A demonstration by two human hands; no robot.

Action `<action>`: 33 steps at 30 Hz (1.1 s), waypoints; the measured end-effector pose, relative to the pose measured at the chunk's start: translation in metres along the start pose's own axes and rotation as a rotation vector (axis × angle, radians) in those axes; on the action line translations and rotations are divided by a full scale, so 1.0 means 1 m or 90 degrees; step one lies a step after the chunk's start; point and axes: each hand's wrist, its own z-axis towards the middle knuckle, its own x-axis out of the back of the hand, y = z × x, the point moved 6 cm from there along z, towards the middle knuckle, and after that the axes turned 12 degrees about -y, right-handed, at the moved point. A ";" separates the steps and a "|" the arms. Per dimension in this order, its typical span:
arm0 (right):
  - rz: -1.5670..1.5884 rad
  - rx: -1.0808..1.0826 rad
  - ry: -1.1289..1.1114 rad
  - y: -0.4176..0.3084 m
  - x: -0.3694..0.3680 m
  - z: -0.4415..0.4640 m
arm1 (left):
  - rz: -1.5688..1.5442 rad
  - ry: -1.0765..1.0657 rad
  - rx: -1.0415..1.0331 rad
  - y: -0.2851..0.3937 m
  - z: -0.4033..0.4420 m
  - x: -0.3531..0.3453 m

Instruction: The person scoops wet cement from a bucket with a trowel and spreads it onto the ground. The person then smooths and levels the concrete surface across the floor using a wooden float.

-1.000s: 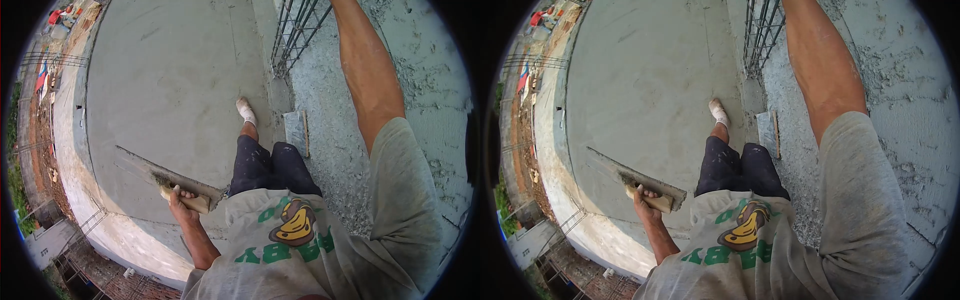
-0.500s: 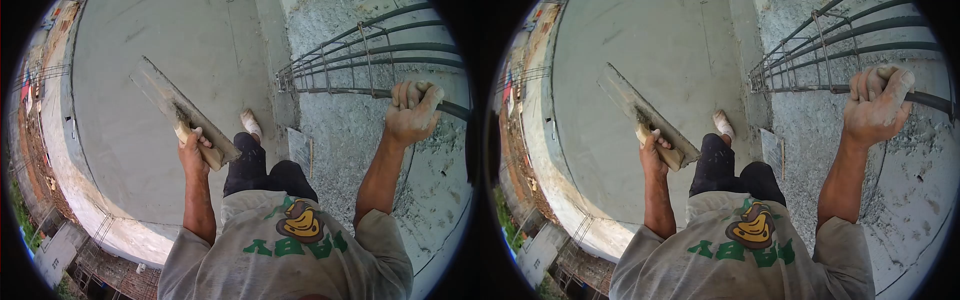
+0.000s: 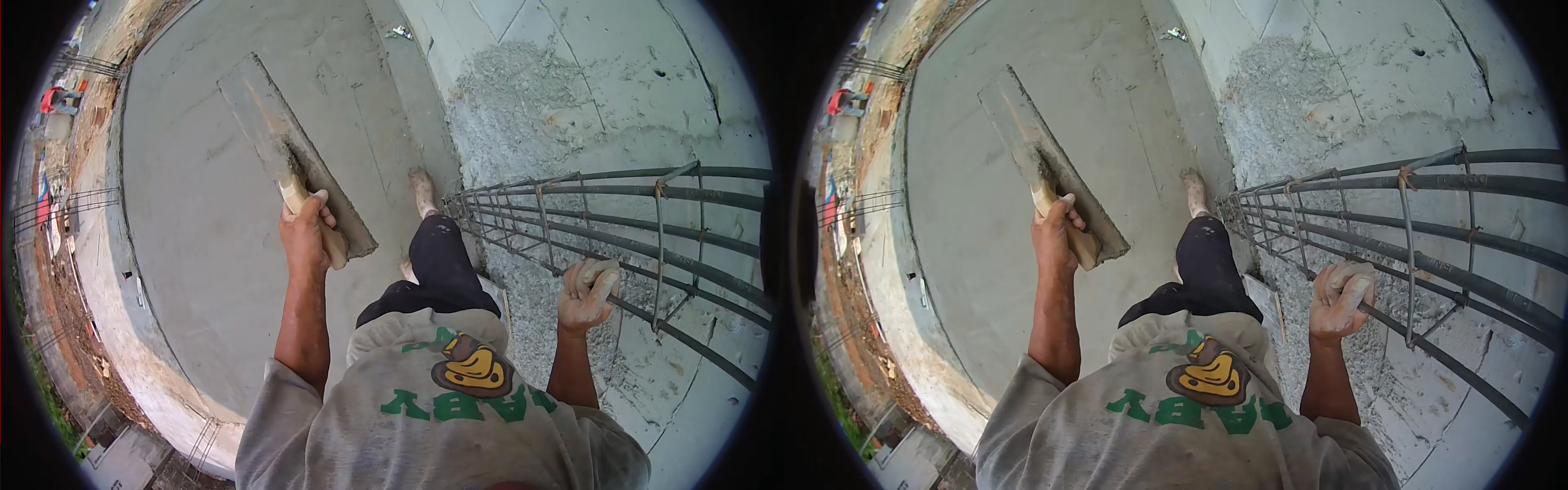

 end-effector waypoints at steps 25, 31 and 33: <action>-0.137 -0.455 0.543 -0.017 -0.010 -0.021 | -0.246 -0.131 0.015 0.144 0.453 -0.276; -0.110 -0.369 0.628 -0.014 -0.016 -0.009 | -0.146 -0.077 0.069 0.116 0.513 -0.246; -0.104 -0.386 0.646 -0.021 -0.005 -0.025 | -0.144 -0.069 0.074 0.105 0.527 -0.231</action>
